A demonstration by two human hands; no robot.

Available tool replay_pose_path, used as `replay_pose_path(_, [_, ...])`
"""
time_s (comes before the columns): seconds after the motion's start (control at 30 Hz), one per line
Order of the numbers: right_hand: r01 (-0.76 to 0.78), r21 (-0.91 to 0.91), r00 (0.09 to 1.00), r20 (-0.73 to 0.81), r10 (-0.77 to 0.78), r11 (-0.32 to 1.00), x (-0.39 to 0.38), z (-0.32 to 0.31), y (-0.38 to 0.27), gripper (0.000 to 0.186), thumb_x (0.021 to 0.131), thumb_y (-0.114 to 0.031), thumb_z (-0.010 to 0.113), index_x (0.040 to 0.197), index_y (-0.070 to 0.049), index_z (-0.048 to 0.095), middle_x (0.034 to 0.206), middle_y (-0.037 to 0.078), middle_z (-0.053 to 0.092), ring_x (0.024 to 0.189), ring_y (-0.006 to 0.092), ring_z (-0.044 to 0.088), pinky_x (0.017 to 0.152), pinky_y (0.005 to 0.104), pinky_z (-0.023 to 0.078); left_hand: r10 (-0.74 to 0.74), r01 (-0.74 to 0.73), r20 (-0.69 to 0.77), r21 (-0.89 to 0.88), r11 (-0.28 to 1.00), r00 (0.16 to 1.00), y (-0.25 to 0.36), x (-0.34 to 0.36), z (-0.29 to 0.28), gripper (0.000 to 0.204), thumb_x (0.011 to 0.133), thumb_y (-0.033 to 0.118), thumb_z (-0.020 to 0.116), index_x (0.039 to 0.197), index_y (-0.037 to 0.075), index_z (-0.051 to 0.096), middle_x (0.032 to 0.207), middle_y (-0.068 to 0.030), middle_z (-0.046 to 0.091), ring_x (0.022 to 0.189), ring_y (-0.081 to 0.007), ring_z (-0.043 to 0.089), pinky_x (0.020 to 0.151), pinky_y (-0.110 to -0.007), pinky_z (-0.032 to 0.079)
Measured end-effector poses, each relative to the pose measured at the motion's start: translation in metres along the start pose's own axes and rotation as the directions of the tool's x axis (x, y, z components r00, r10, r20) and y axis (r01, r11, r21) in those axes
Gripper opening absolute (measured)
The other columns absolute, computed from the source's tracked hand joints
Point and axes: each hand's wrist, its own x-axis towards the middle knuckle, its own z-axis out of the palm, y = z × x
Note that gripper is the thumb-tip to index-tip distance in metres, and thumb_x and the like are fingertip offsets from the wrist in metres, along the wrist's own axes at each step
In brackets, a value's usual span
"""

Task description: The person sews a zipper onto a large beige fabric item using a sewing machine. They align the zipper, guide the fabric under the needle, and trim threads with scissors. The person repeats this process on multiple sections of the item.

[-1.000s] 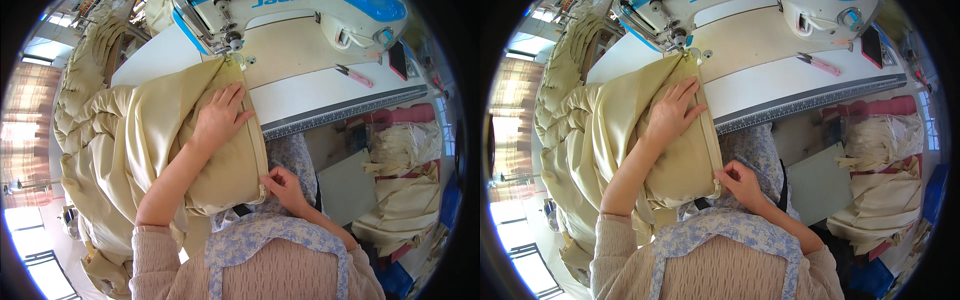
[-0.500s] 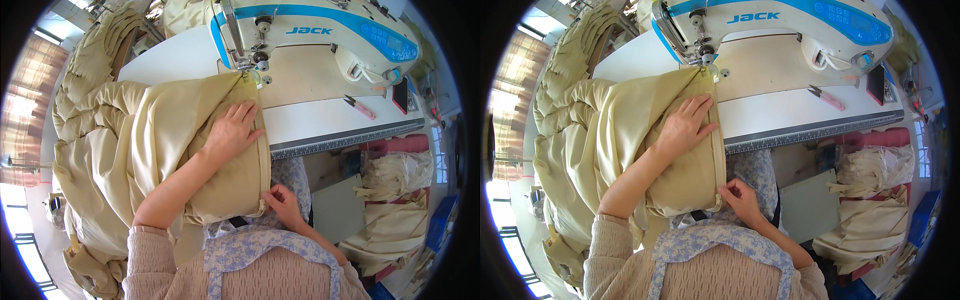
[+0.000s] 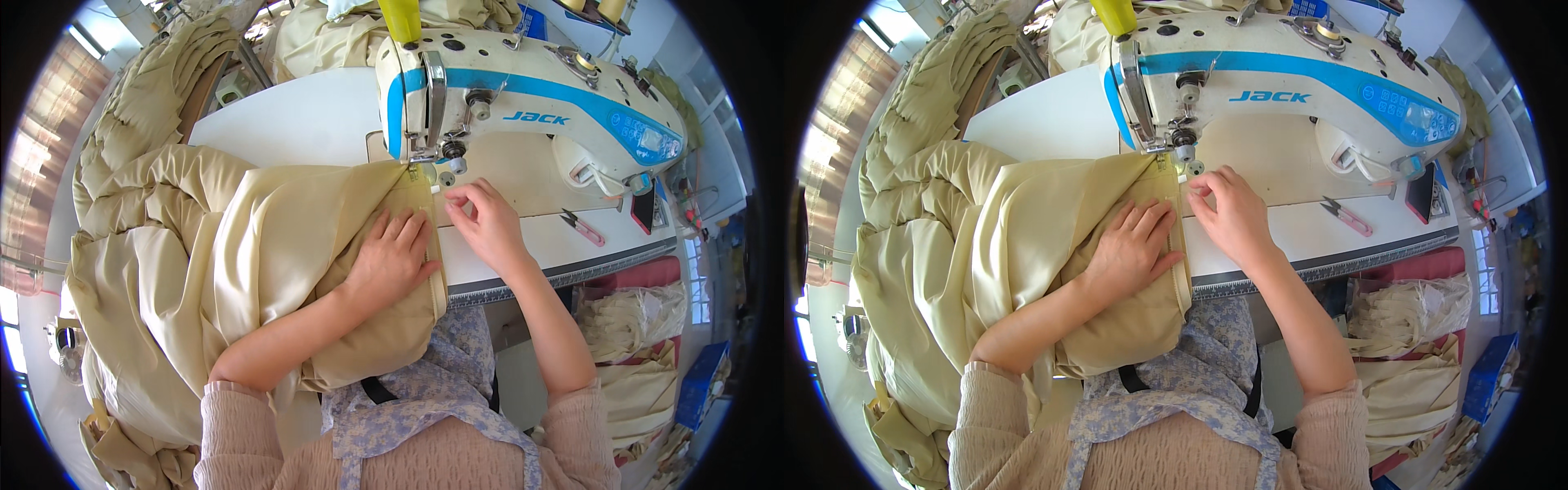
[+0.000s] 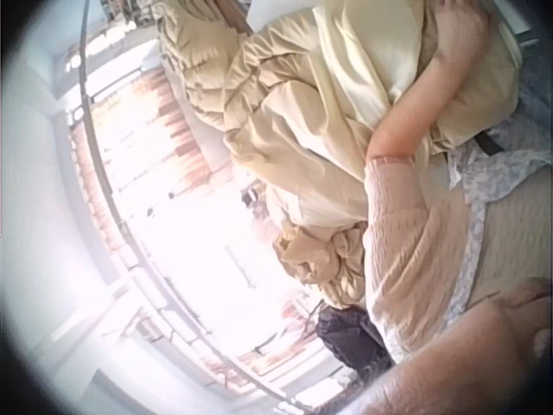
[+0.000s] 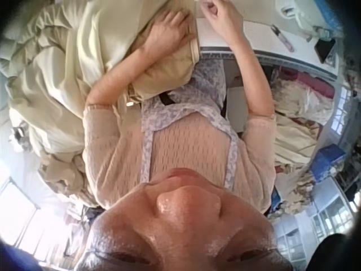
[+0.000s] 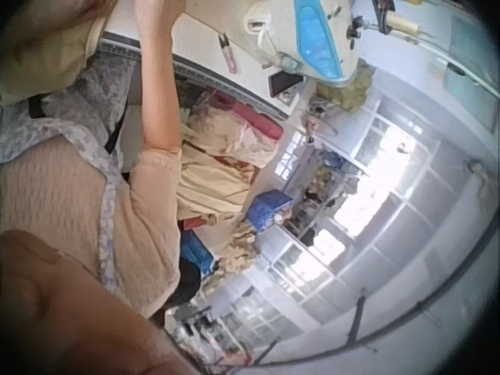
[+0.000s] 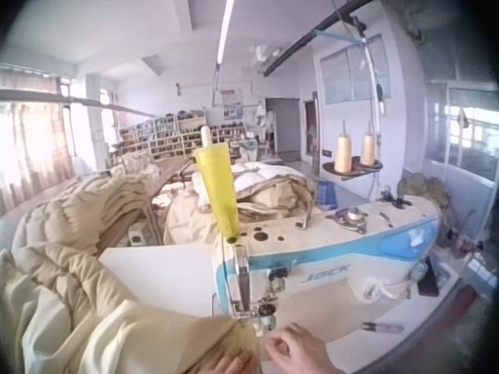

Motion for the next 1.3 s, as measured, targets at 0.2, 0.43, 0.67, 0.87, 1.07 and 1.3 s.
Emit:
replay_pose_path(0.2, [-0.139, -0.202, 0.964, 0.196, 0.179, 0.97, 0.056, 0.023, 0.006, 0.024, 0.087, -0.027, 0.076, 0.098, -0.006, 0.073, 0.089, 0.007, 0.072, 0.08, 0.0224, 0.07, 0.075, 0.0364, 0.056, 0.0, 0.002, 0.038, -0.03, 1.0, 0.999, -0.003, -0.001, -0.001, 0.059, 0.087, 0.036, 0.074, 0.128, -0.003, 0.06, 0.136, -0.0162, 0.055, 0.129, -0.0339, 0.054, 0.107, -0.053, 0.047])
replay_pose_path(0.43, [0.005, -0.165, 0.997, 0.075, 0.008, 0.986, 0.07, 0.041, 0.027, 0.019, 0.084, -0.023, 0.073, 0.09, -0.005, 0.071, 0.089, 0.015, 0.072, 0.09, 0.0378, 0.066, 0.08, 0.0502, 0.051, -0.011, 0.013, 0.029, -0.065, 0.998, 1.0, -0.02, 0.011, -0.001, 0.058, 0.088, 0.034, 0.074, 0.128, -0.004, 0.059, 0.135, -0.0168, 0.055, 0.126, -0.0344, 0.054, 0.108, -0.051, 0.047])
replay_pose_path(0.67, [0.194, -0.114, 0.981, 0.052, -0.19, 0.974, 0.094, 0.075, 0.089, 0.026, 0.078, -0.018, 0.075, 0.099, -0.005, 0.066, 0.095, 0.015, 0.069, 0.091, 0.0343, 0.065, 0.077, 0.0473, 0.053, -0.023, 0.022, -0.025, -0.064, 0.998, 0.999, -0.039, 0.022, 0.008, 0.06, 0.085, 0.035, 0.075, 0.125, -0.007, 0.061, 0.133, -0.0211, 0.055, 0.126, -0.0351, 0.053, 0.109, -0.051, 0.044])
replay_pose_path(0.87, [-0.154, 0.458, 0.983, 0.161, 0.088, 0.875, 0.089, 0.094, 0.119, 0.013, 0.088, -0.014, 0.068, 0.095, -0.006, 0.061, 0.083, 0.006, 0.063, 0.075, 0.0149, 0.064, 0.06, 0.0335, 0.052, -0.048, 0.046, -0.018, -0.108, 0.993, 0.999, -0.042, 0.027, 0.004, 0.059, 0.084, 0.034, 0.076, 0.124, -0.007, 0.061, 0.128, -0.0214, 0.056, 0.119, -0.034, 0.055, 0.107, -0.05, 0.046])
replay_pose_path(1.07, [-0.029, 0.438, 0.996, 0.089, -0.011, 0.898, 0.084, 0.102, 0.138, 0.019, 0.095, -0.019, 0.064, 0.11, -0.009, 0.063, 0.103, 0.009, 0.065, 0.095, 0.0227, 0.063, 0.077, 0.0393, 0.051, -0.033, 0.033, -0.005, -0.055, 0.998, 0.999, -0.045, 0.031, 0.0, 0.058, 0.086, 0.032, 0.076, 0.127, -0.004, 0.058, 0.125, -0.0186, 0.057, 0.109, -0.035, 0.061, 0.095, -0.044, 0.052])
replay_pose_path(1.3, [0.119, -0.141, 0.983, 0.153, -0.097, 0.983, 0.091, 0.075, 0.094, 0.025, 0.097, -0.023, 0.063, 0.117, -0.01, 0.064, 0.115, 0.011, 0.066, 0.107, 0.0285, 0.061, 0.087, 0.0444, 0.05, -0.01, 0.01, -0.013, -0.06, 0.998, 1.0, -0.049, 0.031, 0.0, 0.055, 0.086, 0.034, 0.076, 0.123, -0.004, 0.063, 0.123, -0.0188, 0.058, 0.108, -0.033, 0.062, 0.097, -0.045, 0.051])
